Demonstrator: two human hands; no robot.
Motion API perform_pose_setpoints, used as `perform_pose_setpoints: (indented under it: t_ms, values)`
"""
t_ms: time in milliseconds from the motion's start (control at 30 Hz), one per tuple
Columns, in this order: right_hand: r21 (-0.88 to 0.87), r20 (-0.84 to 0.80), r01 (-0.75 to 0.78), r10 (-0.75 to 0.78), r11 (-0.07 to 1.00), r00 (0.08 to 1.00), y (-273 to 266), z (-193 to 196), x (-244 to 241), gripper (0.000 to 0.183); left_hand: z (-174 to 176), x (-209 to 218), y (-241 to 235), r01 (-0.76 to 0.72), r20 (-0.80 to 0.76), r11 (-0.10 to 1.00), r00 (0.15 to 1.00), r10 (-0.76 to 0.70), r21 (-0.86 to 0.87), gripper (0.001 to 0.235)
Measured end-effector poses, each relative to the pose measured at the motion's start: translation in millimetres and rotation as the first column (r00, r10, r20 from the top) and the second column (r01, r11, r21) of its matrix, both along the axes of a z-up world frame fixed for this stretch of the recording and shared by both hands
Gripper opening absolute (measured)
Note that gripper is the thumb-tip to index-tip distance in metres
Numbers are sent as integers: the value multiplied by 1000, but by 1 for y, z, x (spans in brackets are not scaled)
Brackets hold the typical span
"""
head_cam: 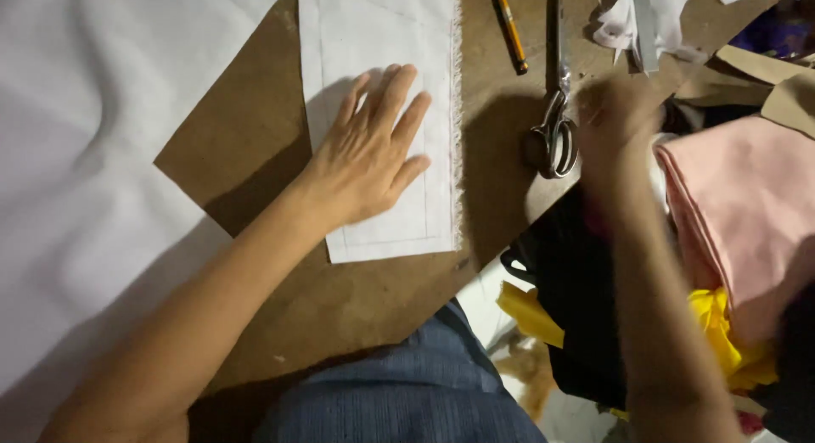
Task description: Marking and cutting fabric patterns on a workbench using a ruler, pencil, and scissors.
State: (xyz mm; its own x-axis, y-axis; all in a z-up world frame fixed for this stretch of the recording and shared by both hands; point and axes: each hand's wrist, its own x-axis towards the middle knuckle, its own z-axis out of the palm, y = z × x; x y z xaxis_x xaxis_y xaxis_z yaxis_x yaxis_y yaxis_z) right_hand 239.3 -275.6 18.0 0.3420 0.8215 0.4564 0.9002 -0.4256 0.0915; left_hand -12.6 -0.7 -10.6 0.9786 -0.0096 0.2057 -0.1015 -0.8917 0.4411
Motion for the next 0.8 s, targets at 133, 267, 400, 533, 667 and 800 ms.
perform_pose_setpoints:
  t_ms: [133,267,400,533,667,800]
  values:
    - [-155,-305,269,-305,951,902,10,6,-93,26,12,-23,-8,22,-114,996,993,-11,89,87]
    - [-243,-206,339,-390,909,897,-12,-7,-83,14,13,-30,-12,59,-202,981,979,-21,184,95]
    - [-535,-328,509,-721,674,610,-12,35,-113,23,11,-31,-9,70,-185,985,982,-40,158,91]
    - [-233,-972,552,-176,801,-156,-33,78,-203,20,5,-34,-12,34,-127,996,992,-23,88,90]
    - [-207,-946,591,-7,780,-323,-98,58,-306,40,4,-32,-10,34,-124,997,992,-24,75,90]
    - [-259,-932,447,-99,856,-349,-64,87,-349,50,6,-33,-12,30,-113,998,993,-24,52,91]
